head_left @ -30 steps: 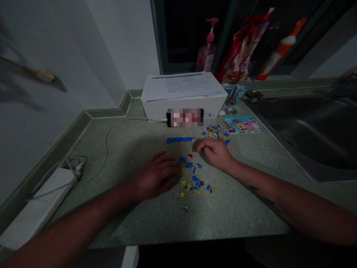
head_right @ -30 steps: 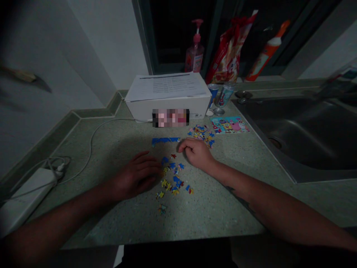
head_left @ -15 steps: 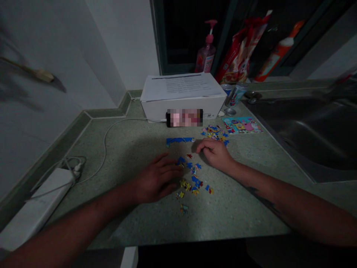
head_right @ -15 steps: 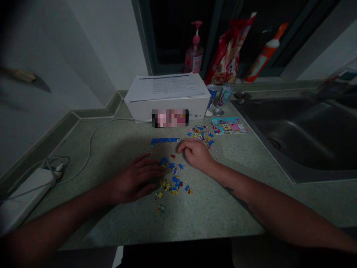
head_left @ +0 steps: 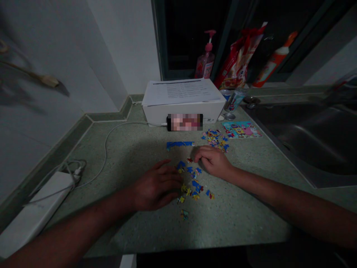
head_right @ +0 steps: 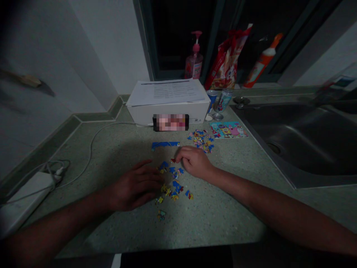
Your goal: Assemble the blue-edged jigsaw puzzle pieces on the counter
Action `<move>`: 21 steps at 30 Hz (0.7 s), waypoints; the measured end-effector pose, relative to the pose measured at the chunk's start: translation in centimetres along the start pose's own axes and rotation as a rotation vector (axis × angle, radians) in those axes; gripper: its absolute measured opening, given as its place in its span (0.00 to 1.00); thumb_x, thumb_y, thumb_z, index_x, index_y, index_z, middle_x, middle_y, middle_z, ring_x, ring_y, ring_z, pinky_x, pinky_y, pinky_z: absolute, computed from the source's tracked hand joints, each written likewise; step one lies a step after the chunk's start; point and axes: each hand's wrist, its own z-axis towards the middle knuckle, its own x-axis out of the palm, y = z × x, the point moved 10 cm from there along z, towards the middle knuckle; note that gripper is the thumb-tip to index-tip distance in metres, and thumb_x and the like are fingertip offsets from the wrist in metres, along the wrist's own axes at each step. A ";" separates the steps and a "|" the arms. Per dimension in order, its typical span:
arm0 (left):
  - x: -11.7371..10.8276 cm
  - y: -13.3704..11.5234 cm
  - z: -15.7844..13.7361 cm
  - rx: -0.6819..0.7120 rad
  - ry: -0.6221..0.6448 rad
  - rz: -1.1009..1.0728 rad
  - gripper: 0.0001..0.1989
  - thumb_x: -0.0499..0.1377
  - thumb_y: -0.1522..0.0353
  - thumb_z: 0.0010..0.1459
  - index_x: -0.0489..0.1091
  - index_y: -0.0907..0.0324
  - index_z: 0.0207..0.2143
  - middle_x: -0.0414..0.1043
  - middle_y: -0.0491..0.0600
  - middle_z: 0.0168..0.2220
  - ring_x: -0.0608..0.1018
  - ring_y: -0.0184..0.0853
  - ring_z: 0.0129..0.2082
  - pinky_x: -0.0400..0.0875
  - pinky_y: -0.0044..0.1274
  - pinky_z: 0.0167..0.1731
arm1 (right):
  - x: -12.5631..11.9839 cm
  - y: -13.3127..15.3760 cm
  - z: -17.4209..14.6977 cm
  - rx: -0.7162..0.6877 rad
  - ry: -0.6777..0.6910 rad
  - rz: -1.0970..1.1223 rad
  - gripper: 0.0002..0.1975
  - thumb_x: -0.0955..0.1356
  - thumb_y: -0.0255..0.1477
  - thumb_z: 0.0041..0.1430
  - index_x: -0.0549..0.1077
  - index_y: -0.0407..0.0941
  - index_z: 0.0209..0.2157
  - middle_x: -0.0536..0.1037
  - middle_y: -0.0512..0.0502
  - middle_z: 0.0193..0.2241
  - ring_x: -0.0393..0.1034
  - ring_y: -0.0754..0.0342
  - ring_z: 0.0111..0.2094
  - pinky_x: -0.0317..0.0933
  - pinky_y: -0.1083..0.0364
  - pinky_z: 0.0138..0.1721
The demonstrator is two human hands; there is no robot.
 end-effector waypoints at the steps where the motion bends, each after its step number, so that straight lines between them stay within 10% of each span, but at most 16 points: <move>1: 0.1 0.1 -0.1 -0.004 -0.003 0.007 0.09 0.62 0.69 0.74 0.76 0.55 0.54 0.86 0.47 0.53 0.82 0.38 0.60 0.58 0.41 0.76 | -0.1 0.1 0.0 -0.011 -0.005 -0.012 0.18 0.62 0.16 0.58 0.79 0.49 0.34 0.84 0.50 0.32 0.80 0.51 0.37 0.70 0.51 0.42; 21: 0.1 0.4 -0.5 0.014 -0.048 0.035 0.05 0.63 0.67 0.74 0.78 0.51 0.49 0.87 0.43 0.48 0.84 0.37 0.55 0.62 0.38 0.75 | -0.3 0.0 0.0 -0.026 0.021 0.035 0.17 0.63 0.16 0.60 0.79 0.50 0.36 0.86 0.49 0.35 0.81 0.49 0.41 0.71 0.47 0.47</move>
